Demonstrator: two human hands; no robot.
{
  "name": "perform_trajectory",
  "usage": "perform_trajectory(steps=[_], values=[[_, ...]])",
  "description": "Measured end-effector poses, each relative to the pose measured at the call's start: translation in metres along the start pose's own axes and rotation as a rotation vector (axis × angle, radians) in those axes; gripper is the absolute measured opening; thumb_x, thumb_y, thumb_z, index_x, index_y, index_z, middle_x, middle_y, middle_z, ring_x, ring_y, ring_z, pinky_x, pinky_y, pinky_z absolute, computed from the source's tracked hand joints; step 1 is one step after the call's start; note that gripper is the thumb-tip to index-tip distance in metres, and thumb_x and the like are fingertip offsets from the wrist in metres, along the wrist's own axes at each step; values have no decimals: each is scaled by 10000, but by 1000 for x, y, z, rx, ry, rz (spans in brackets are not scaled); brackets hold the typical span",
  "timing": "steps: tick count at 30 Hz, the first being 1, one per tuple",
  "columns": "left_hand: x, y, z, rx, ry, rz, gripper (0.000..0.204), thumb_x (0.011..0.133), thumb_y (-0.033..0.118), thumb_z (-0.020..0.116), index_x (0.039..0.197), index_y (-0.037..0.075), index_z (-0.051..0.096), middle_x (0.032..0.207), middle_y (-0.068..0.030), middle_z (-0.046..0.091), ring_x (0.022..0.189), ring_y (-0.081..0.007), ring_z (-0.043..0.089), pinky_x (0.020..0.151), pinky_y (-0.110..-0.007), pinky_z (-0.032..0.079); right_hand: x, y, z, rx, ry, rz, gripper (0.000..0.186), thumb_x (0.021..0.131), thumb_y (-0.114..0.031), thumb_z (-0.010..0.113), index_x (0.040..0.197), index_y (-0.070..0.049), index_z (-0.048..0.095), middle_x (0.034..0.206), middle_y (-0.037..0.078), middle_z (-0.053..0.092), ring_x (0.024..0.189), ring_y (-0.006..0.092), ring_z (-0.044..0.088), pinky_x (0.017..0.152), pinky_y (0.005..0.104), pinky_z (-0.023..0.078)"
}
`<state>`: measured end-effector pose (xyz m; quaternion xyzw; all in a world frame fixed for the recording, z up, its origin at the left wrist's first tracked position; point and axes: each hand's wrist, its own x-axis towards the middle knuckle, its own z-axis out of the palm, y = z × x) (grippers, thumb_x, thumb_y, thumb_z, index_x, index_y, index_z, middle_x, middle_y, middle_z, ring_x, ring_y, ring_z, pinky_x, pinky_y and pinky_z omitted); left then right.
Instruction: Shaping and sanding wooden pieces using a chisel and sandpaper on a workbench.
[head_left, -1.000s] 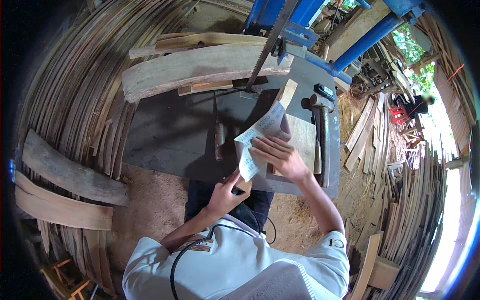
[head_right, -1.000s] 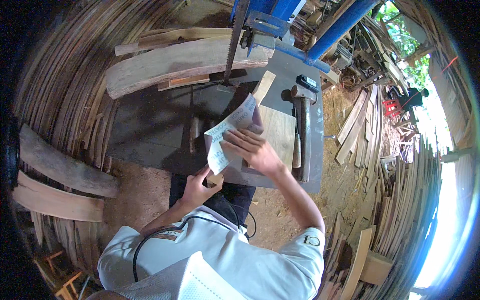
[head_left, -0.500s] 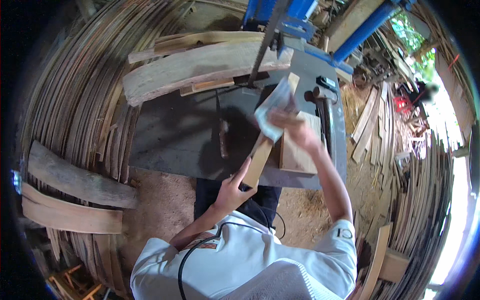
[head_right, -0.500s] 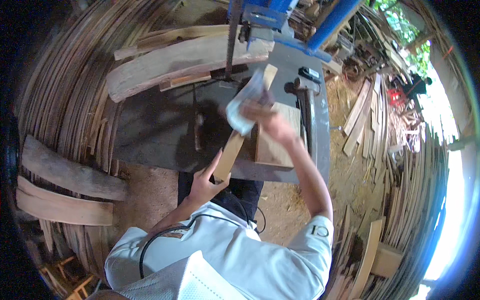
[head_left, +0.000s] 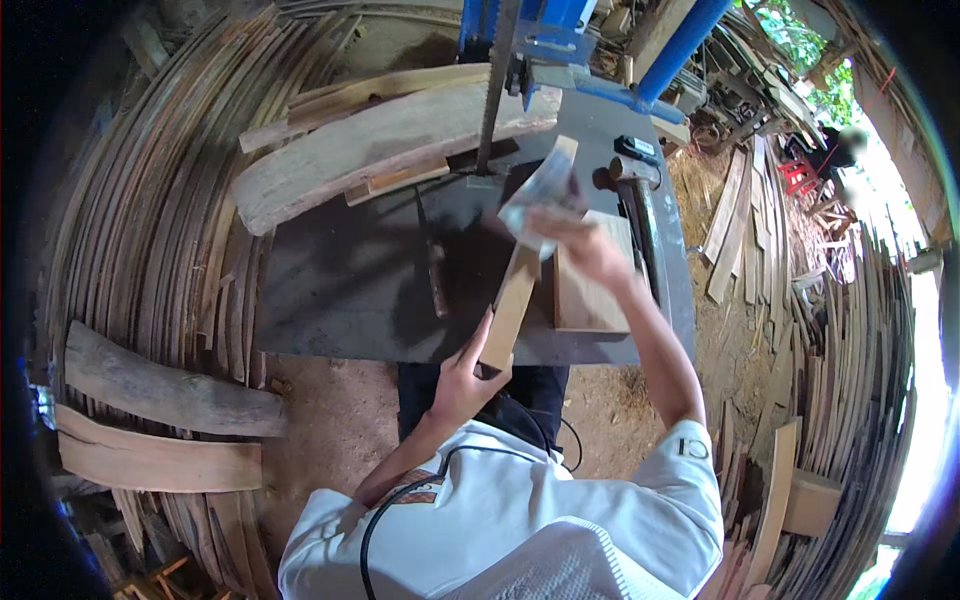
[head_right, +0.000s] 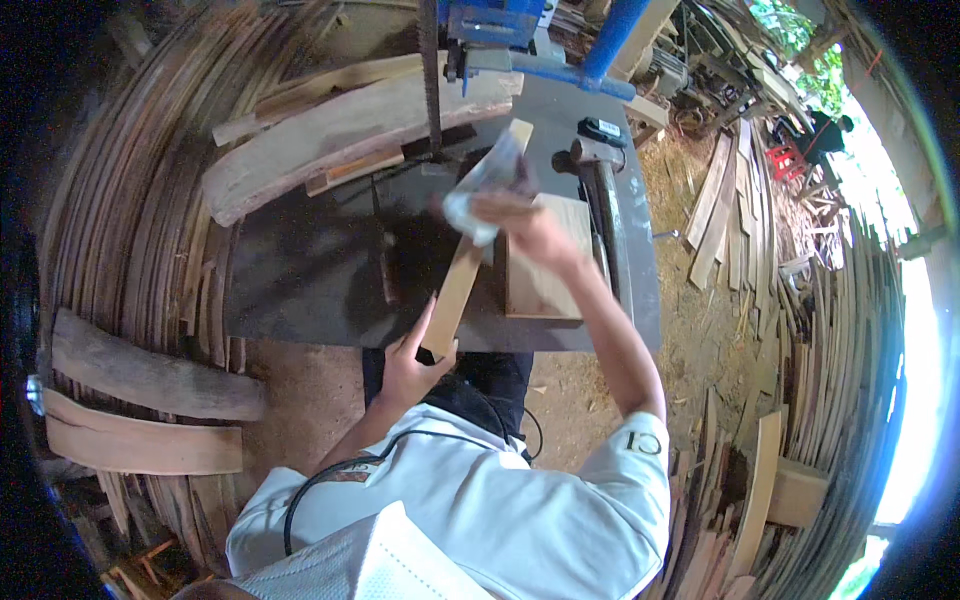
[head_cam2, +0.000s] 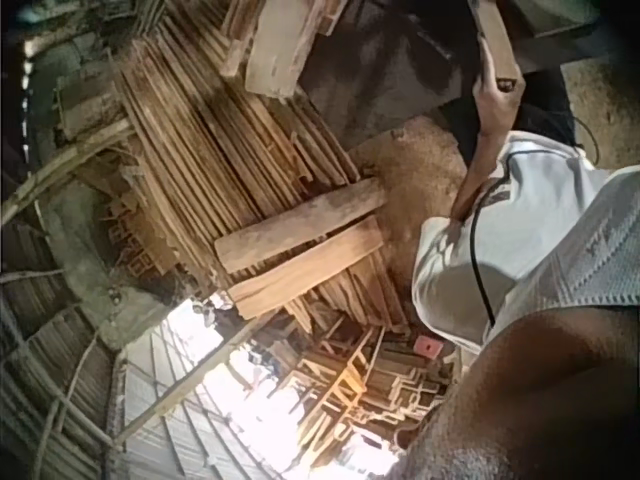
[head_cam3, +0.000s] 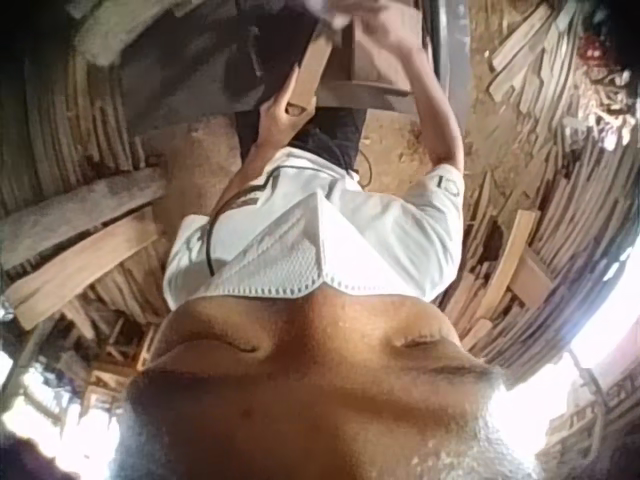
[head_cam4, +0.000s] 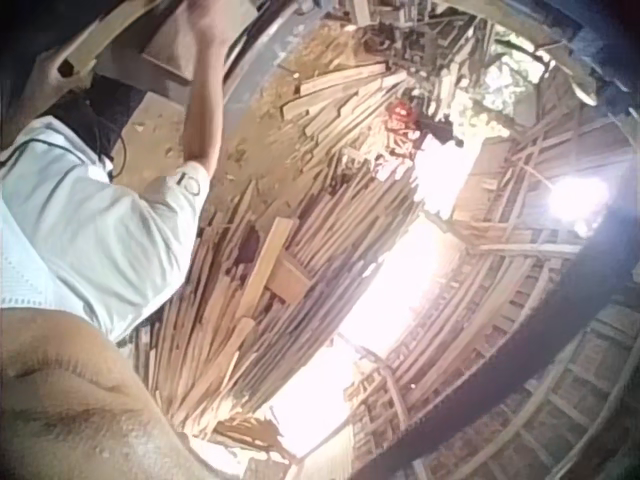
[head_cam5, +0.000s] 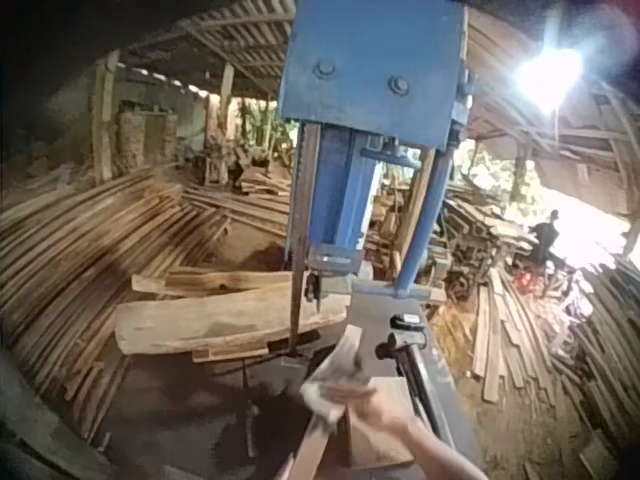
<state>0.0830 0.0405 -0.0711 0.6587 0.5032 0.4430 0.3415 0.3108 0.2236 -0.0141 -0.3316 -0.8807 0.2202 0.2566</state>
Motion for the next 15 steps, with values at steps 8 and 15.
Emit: perform_trajectory(steps=[8, 15], values=[[-5, 3, 2, 17, 8, 11, 769, 808, 136, 747, 1482, 46, 386, 1307, -250, 588, 1108, -358, 650, 900, -384, 551, 3, 19, -13, 67, 25, 216, 551, 759, 166, 479, 1196, -92, 692, 1321, 109, 625, 1290, 259, 546, 1105, 350, 414], [-1, -4, 3, 56, 40, 73, 776, 802, 142, 749, 1477, 27, 383, 1325, -244, 578, 1176, -353, 615, 960, -387, 521, -4, -16, 14, 90, -37, -306, 508, 751, 137, 506, 1156, -84, 719, 1168, 176, 679, 1185, 291, 627, 985, 366, 510]])
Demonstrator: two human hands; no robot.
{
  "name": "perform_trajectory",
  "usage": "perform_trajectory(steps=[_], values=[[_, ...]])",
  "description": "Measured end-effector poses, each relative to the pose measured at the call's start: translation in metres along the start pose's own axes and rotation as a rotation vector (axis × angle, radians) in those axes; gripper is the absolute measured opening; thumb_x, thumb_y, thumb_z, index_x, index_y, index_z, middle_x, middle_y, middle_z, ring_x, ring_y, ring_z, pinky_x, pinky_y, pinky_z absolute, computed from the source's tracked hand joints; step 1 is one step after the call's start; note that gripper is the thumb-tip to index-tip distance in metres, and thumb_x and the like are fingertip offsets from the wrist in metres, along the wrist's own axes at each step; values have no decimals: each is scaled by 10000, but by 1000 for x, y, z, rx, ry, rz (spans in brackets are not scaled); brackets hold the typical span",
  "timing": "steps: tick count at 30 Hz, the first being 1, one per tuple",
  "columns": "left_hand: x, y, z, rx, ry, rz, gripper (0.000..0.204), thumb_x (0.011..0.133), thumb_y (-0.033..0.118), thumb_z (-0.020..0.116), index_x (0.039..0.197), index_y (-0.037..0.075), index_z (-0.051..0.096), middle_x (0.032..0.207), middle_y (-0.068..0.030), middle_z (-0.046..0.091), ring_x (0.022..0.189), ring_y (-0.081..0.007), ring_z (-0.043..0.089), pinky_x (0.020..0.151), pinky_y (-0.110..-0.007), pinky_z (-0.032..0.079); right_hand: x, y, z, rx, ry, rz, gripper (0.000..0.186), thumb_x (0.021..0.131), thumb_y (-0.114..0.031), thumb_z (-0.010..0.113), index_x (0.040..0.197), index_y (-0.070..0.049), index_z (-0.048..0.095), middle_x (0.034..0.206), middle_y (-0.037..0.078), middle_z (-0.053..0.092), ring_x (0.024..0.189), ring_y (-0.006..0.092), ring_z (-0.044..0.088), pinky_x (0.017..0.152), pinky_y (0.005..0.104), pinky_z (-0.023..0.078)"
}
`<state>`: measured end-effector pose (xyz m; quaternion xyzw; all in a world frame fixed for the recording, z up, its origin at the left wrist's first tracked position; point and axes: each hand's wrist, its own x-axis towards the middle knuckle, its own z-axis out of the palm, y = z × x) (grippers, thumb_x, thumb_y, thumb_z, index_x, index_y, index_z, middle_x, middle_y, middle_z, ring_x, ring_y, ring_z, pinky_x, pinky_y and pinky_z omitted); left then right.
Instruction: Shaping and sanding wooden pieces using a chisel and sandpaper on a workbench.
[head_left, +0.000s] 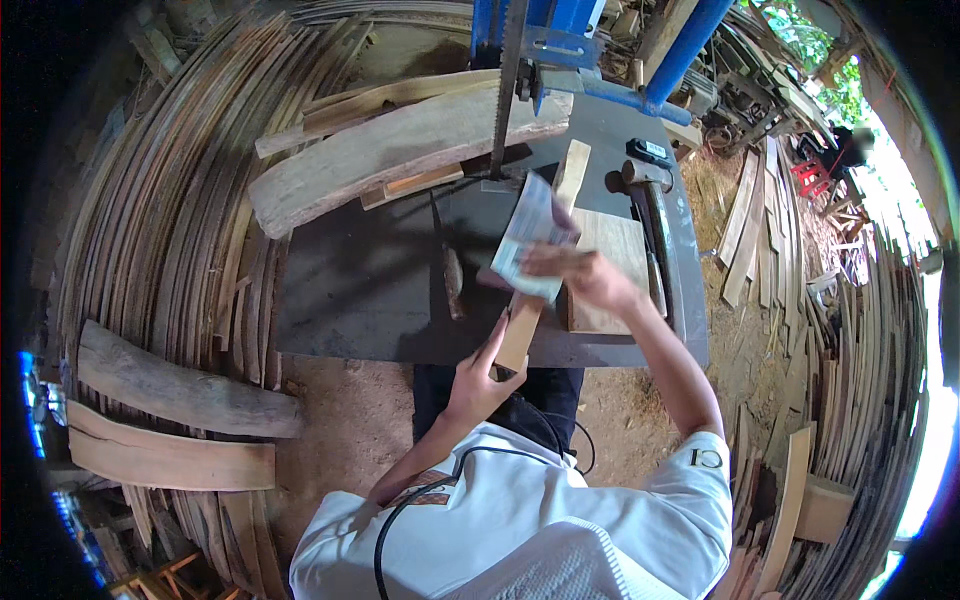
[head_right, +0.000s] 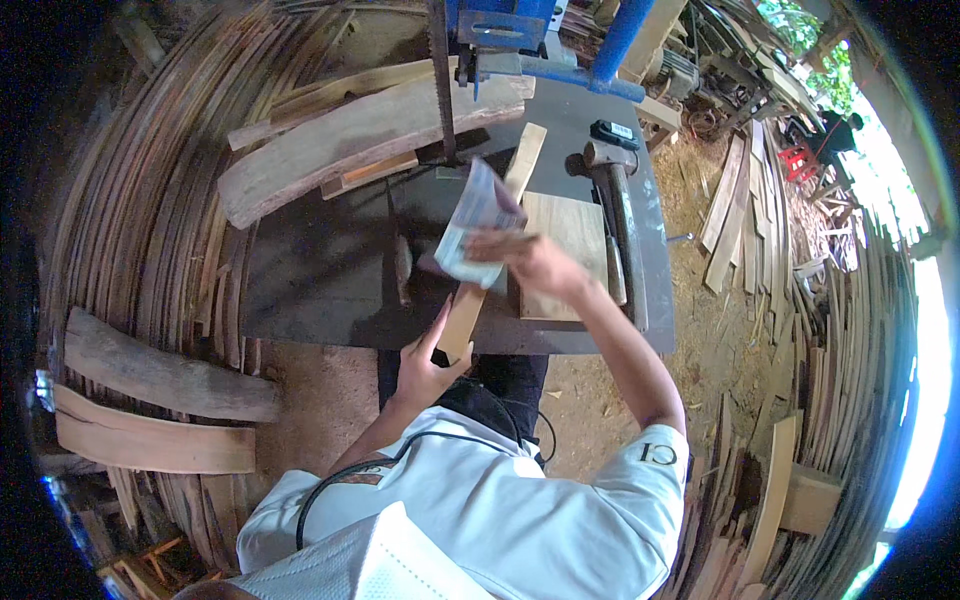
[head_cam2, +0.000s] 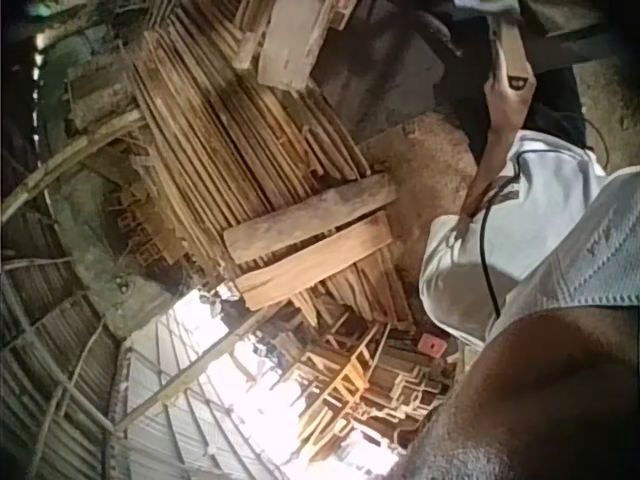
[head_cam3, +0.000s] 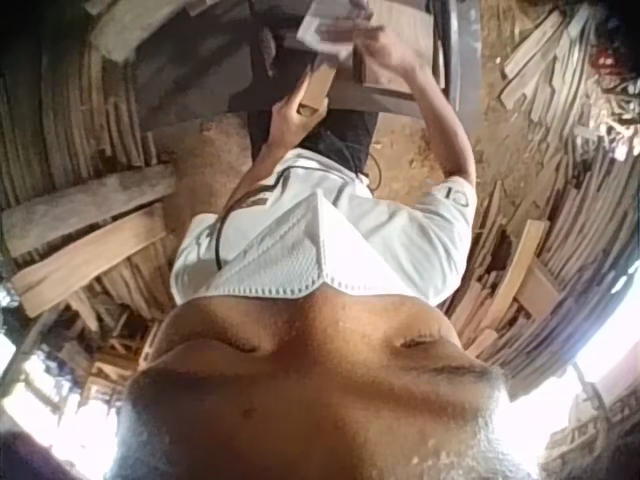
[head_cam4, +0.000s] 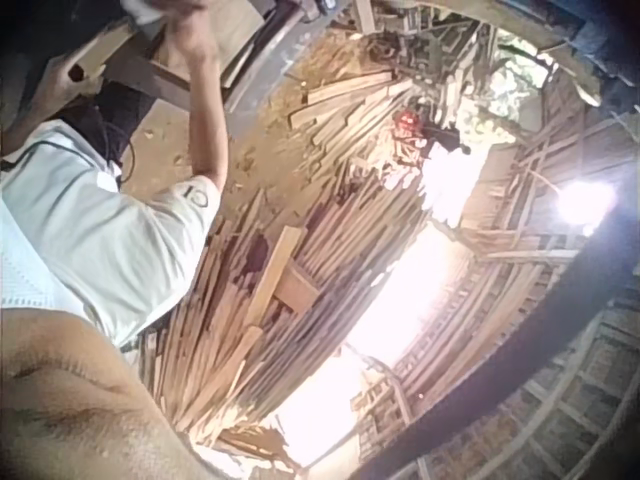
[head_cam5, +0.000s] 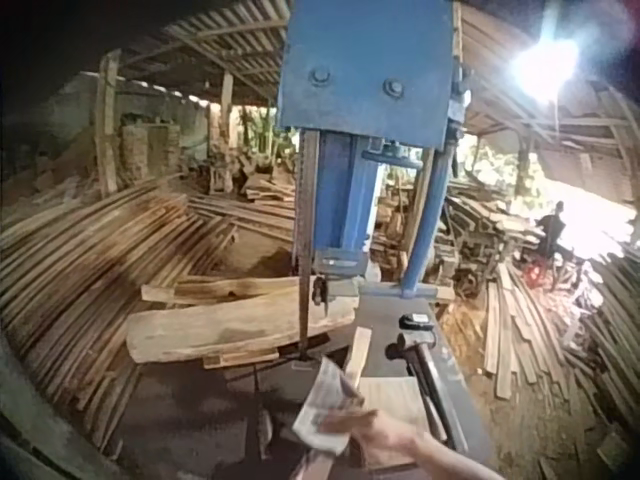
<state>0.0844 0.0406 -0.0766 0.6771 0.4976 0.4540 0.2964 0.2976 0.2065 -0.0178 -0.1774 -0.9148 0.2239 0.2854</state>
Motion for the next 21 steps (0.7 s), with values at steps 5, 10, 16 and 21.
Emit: perform_trajectory(steps=[5, 10, 16, 21], values=[[3, 3, -4, -42, -58, -94, 789, 801, 166, 747, 1483, 28, 373, 1370, -237, 547, 1197, -361, 599, 982, -390, 508, 8, 45, -48, -273, 352, 299, 273, 744, 112, 554, 972, 15, 669, 807, 225, 613, 738, 329, 684, 591, 361, 479], [-4, 1, 1, -47, -45, -66, 781, 800, 159, 746, 1474, 5, 382, 1379, -232, 544, 1216, -352, 589, 1016, -385, 481, 49, -18, -18, -99, 119, 189, 532, 718, 182, 471, 1119, -78, 706, 1232, 111, 668, 1178, 315, 612, 993, 389, 520], [-7, 3, -2, -2, -125, -178, 781, 772, 127, 762, 1455, -8, 409, 1380, -219, 549, 1212, -343, 595, 996, -383, 494, 111, -21, 46, -431, -48, -58, 582, 829, -11, 585, 1395, -134, 529, 1362, 115, 571, 1350, 298, 456, 1172, 423, 321], [-4, 0, 3, 80, 11, 25, 785, 764, 148, 782, 1441, -19, 421, 1354, -214, 569, 1145, -342, 636, 920, -378, 541, 100, -52, 50, -214, 122, 99, 582, 910, -139, 644, 1450, -72, 437, 1437, 218, 477, 1440, 342, 320, 1220, 471, 194]])
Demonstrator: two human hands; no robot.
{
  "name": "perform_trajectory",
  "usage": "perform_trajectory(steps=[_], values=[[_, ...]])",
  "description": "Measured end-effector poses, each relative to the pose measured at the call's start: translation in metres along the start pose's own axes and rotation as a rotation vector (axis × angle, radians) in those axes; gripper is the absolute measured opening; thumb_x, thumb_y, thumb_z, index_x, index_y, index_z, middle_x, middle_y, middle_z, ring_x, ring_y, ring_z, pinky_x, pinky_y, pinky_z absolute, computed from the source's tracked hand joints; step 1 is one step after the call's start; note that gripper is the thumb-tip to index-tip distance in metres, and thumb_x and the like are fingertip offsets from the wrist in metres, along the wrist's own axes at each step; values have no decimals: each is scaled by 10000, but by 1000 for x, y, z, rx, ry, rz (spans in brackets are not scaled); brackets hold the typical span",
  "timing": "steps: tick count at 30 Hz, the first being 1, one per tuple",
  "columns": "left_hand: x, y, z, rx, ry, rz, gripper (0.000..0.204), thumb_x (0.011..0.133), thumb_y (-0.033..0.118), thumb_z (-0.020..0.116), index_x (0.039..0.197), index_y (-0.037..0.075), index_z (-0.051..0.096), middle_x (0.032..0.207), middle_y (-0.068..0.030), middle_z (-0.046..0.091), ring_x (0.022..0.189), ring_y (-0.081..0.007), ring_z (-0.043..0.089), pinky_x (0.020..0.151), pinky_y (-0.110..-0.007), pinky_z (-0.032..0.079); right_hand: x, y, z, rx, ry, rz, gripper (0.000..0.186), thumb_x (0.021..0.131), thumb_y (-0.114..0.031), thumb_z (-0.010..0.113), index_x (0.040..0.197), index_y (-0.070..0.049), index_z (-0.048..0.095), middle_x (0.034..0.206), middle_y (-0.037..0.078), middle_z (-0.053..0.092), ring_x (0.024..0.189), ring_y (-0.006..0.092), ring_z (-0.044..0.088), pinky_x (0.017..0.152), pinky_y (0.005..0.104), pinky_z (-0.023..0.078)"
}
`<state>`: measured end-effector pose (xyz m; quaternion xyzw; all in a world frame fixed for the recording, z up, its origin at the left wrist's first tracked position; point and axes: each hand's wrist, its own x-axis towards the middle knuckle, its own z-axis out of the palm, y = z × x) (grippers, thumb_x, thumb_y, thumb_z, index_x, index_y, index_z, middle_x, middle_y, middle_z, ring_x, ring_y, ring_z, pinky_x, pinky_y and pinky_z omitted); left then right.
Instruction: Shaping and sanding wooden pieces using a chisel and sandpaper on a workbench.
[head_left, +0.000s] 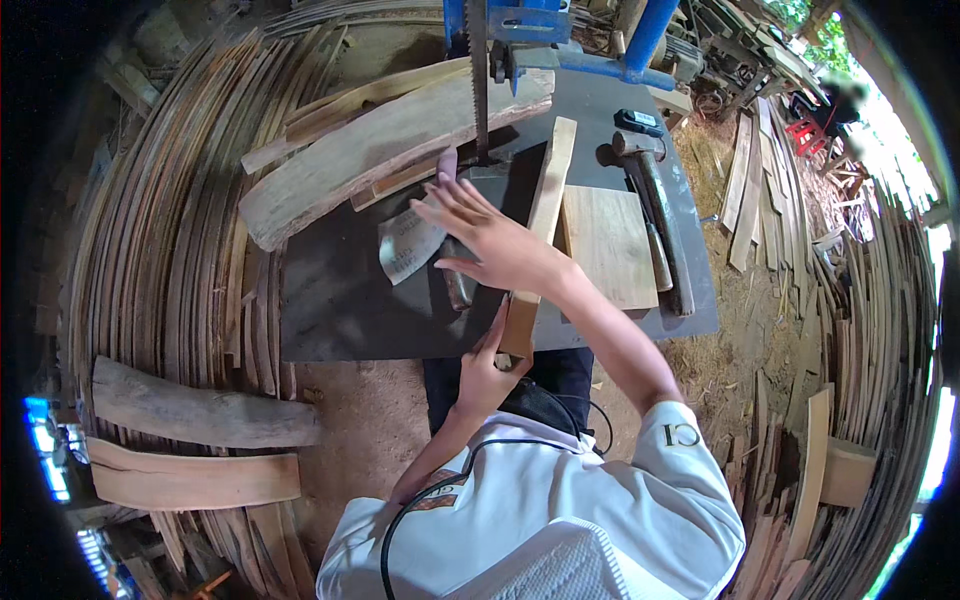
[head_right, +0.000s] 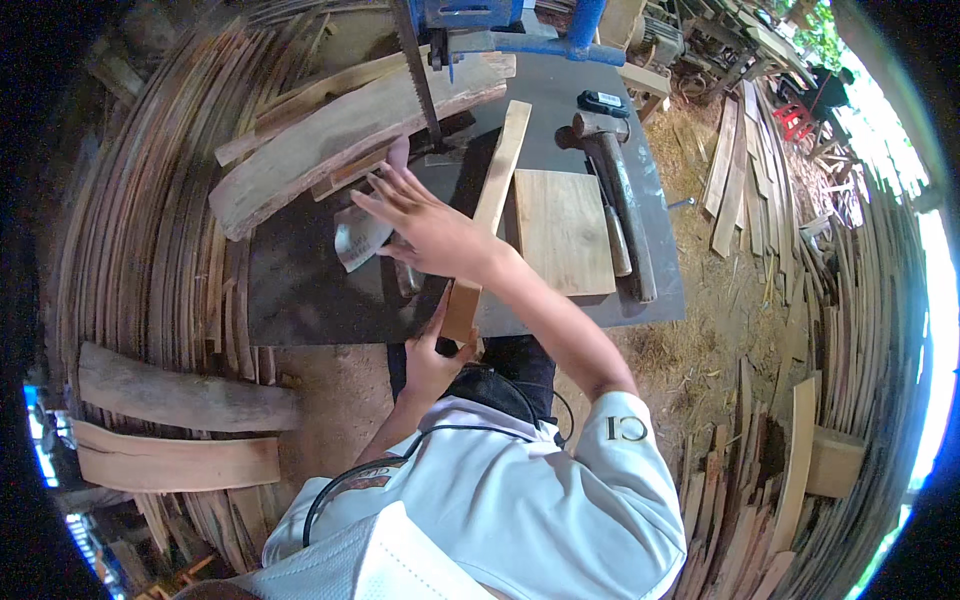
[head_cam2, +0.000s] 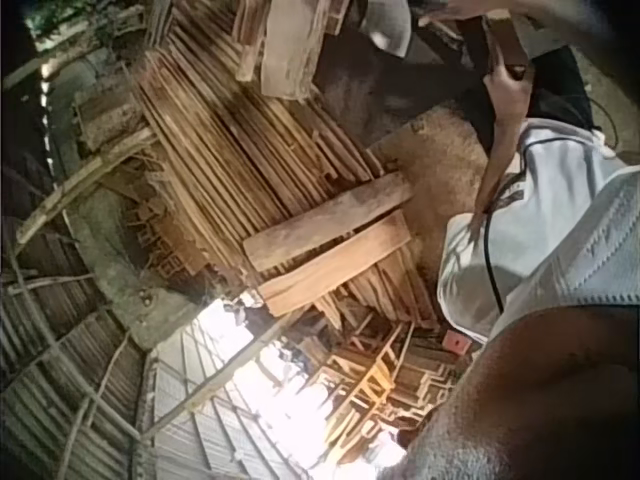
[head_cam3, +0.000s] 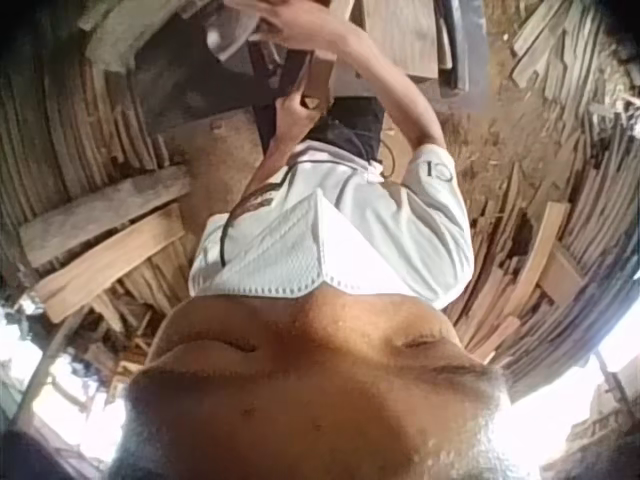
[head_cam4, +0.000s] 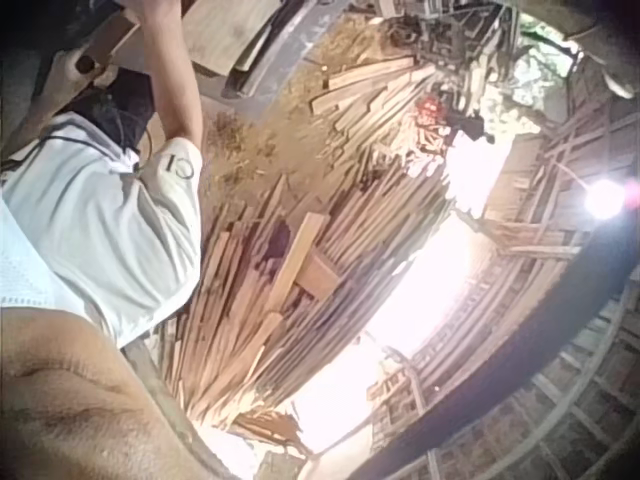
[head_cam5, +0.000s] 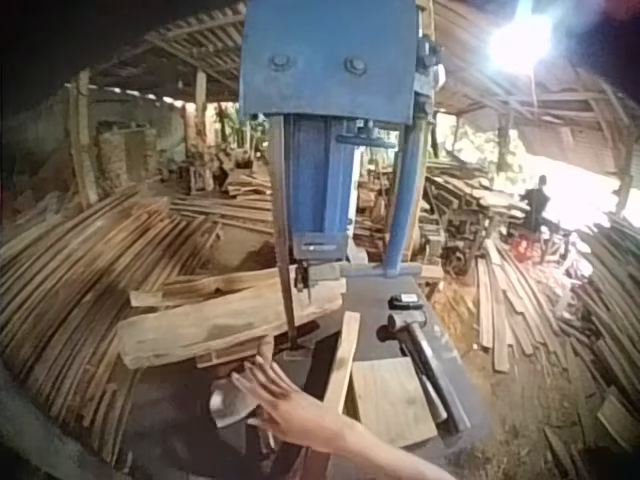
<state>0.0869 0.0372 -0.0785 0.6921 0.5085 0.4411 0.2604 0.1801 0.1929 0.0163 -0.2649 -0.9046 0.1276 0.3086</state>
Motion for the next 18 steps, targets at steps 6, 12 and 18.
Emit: perform_trajectory(steps=[6, 12, 18], values=[[1, 2, -10, 37, 24, 81, 770, 776, 160, 781, 1437, -17, 428, 1297, -238, 599, 1070, -371, 664, 877, -395, 560, -86, -32, -22, 179, 470, 439, 345, 883, 17, 611, 1227, -10, 627, 1143, 190, 675, 1094, 264, 651, 915, 351, 523], [15, 19, -9, 8, -27, 58, 801, 763, 186, 799, 1440, -20, 423, 1300, -250, 591, 1046, -373, 675, 853, -403, 570, -159, -53, -16, 267, 969, 846, 210, 953, -6, 534, 1125, 50, 642, 865, 123, 724, 744, 176, 702, 697, 271, 545], [47, 62, 31, 70, -123, 459, 939, 608, 114, 874, 1428, -29, 440, 1434, -221, 494, 1327, -327, 501, 1094, -418, 430, -189, -49, -28, 190, 1187, 802, 194, 955, -26, 533, 1100, 45, 640, 808, 121, 714, 699, 159, 691, 659, 265, 540]])
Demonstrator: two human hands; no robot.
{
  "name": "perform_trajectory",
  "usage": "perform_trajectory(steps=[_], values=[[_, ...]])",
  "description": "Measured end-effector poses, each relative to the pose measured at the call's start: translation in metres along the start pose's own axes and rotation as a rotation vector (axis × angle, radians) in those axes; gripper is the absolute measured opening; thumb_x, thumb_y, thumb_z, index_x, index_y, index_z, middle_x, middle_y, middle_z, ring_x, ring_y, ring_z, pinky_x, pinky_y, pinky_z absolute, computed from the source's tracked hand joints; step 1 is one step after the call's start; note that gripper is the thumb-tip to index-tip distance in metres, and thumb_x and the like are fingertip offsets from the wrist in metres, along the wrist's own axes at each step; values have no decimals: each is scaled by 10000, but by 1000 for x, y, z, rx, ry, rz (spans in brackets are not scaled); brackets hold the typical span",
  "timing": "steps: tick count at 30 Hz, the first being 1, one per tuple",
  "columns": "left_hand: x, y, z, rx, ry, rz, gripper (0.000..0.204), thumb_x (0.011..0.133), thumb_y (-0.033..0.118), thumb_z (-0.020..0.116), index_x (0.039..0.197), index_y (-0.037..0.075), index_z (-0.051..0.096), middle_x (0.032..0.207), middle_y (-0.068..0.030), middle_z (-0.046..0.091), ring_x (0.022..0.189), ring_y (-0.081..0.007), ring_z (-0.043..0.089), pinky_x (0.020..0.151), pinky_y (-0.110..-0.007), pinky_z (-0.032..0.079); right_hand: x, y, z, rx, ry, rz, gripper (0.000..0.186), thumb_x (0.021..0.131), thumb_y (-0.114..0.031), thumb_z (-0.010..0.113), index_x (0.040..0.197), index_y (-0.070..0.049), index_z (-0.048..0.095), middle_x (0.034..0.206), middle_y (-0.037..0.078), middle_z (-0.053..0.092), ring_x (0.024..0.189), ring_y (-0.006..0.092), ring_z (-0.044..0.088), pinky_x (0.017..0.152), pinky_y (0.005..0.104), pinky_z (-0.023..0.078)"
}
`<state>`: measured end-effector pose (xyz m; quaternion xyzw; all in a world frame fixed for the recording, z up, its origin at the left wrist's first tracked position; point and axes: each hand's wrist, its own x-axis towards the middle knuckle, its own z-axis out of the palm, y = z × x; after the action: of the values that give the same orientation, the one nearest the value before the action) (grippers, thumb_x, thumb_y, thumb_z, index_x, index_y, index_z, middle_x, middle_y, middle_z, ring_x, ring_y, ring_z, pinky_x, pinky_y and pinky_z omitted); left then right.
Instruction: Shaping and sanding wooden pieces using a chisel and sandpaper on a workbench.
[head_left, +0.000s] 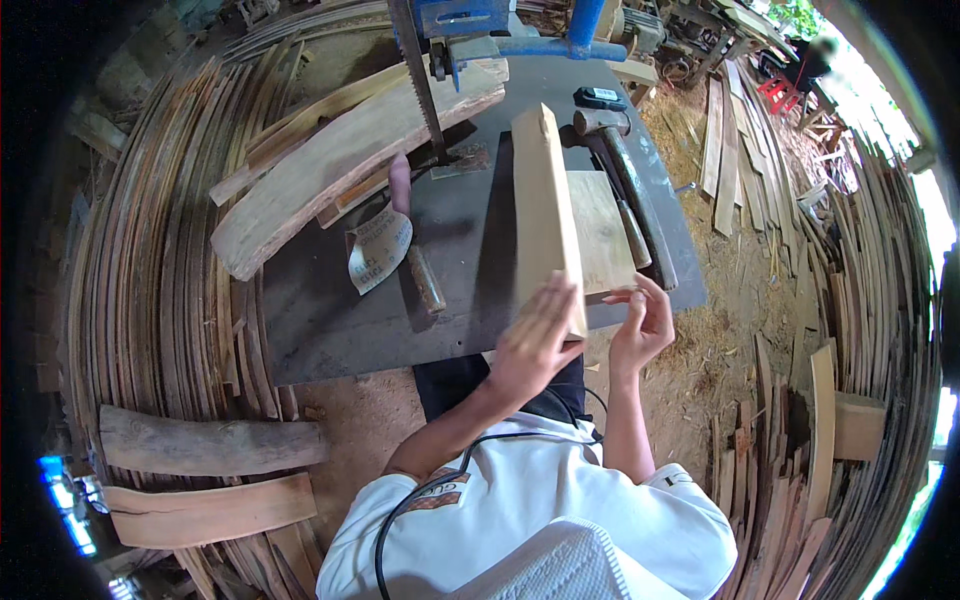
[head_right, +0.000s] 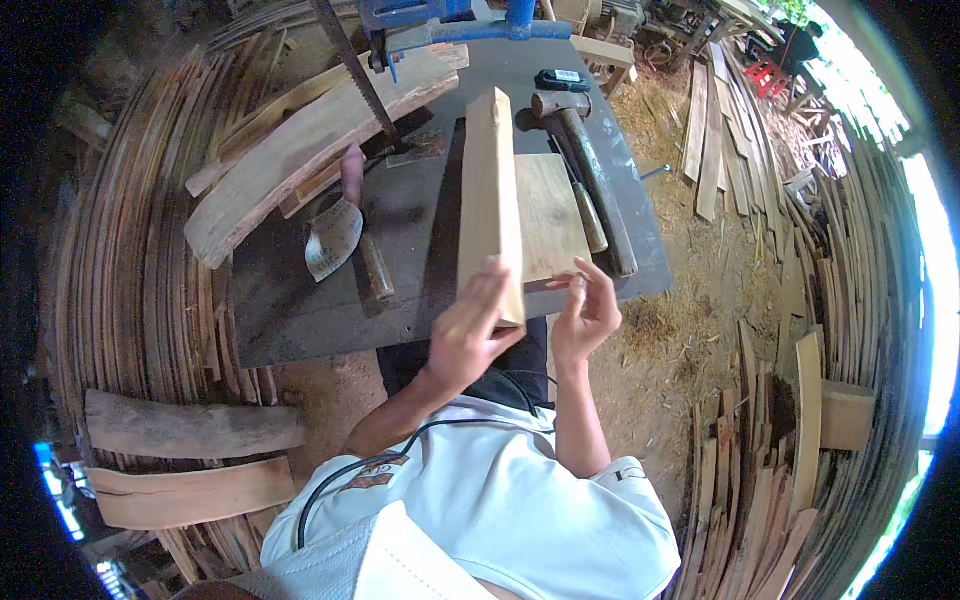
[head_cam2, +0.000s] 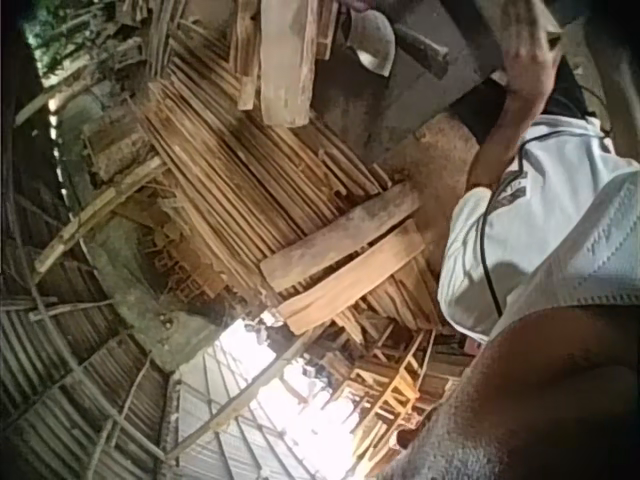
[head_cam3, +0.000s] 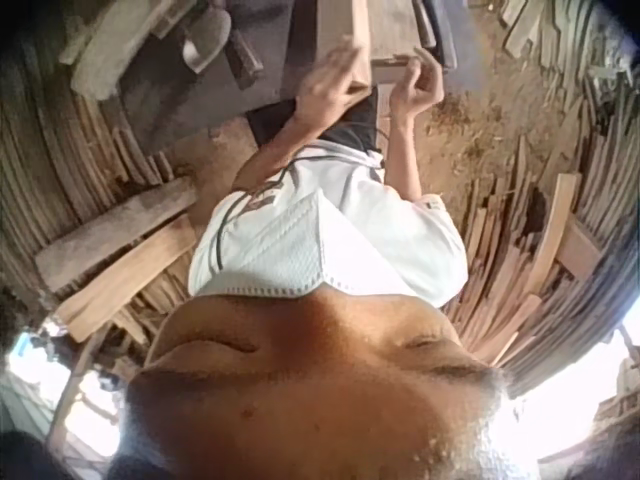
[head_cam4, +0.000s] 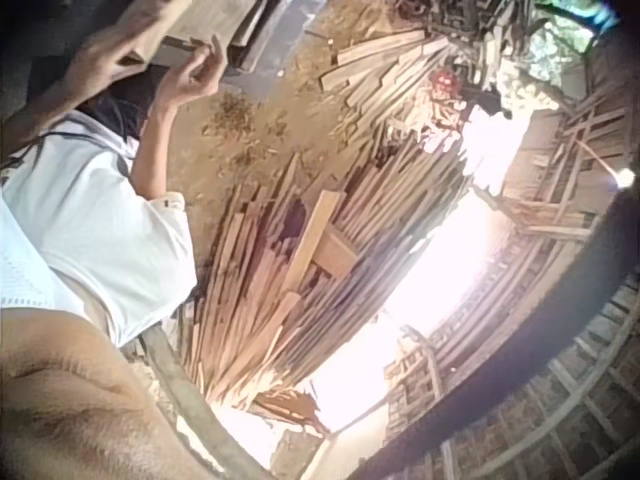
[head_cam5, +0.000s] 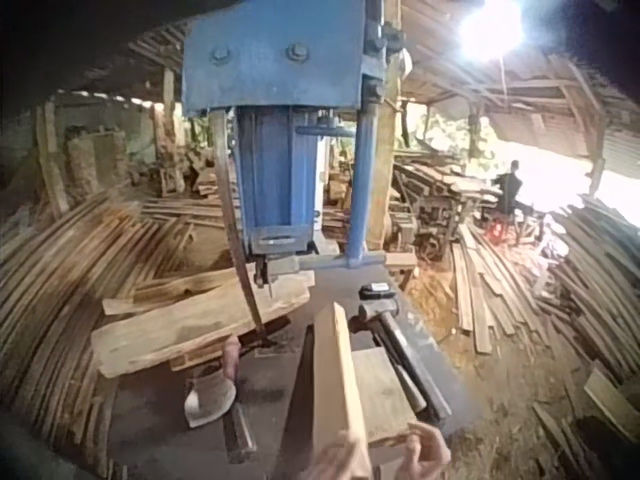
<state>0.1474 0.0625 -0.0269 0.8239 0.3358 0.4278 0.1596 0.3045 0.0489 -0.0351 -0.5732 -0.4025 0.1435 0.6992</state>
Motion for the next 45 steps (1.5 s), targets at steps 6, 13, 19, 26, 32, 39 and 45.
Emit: perform_trajectory(steps=[6, 13, 19, 26, 32, 39, 45], values=[[19, 9, 45, 159, -109, 153, 754, 739, 197, 786, 1391, -28, 482, 1424, -170, 517, 1338, -284, 491, 1143, -399, 379, 29, -4, -24, 6, 173, -142, 220, 983, -59, 487, 1116, 66, 610, 801, 138, 703, 666, 162, 664, 638, 279, 530], [12, 3, 66, 199, -151, 211, 544, 873, 121, 557, 1377, -65, 472, 1420, -203, 506, 1345, -299, 479, 1165, -405, 350, 28, 14, -43, -49, 191, -188, 320, 1025, -193, 455, 1119, 71, 607, 779, 153, 687, 649, 188, 652, 618, 287, 505], [-2, 3, 71, 8, -185, 145, 801, 817, 115, 717, 1506, 34, 317, 1510, -138, 423, 1385, -279, 430, 1185, -407, 333, 17, 16, -37, -113, 167, -94, 302, 1009, -170, 462, 1123, 62, 619, 786, 146, 689, 648, 173, 649, 631, 302, 540], [-21, -18, 11, -130, -26, 78, 721, 871, 125, 690, 1510, 126, 355, 1493, -107, 461, 1386, -313, 428, 1167, -520, 312, 11, -18, -7, -282, -180, -299, 191, 851, 12, 640, 1039, 26, 674, 952, 140, 704, 868, 254, 660, 804, 353, 528], [-49, -63, -69, 154, 271, -201, 421, 867, 24, 620, 1284, 81, 618, 1306, -82, 636, 1260, -273, 572, 1107, -486, 392, -12, -34, 24, -632, -518, -348, 352, 776, -95, 774, 1115, -100, 678, 1381, 155, 505, 1296, 363, 459, 1043, 489, 401], [-75, -106, -111, 372, 426, -293, 318, 928, 55, 570, 1237, -9, 603, 1146, -150, 710, 1120, -298, 650, 1075, -449, 406, -10, -10, 30, -703, -493, -348, 342, 811, -50, 716, 1145, -113, 679, 1424, 170, 471, 1361, 384, 416, 1103, 516, 378], [-83, -115, -107, 427, 481, -291, 306, 899, 33, 559, 1193, -3, 640, 1103, -114, 725, 1095, -296, 647, 1037, -439, 439, -19, -8, 34, -776, -539, -337, 574, 631, 83, 624, 1171, -108, 661, 1454, 173, 445, 1388, 390, 376, 1171, 544, 300]])
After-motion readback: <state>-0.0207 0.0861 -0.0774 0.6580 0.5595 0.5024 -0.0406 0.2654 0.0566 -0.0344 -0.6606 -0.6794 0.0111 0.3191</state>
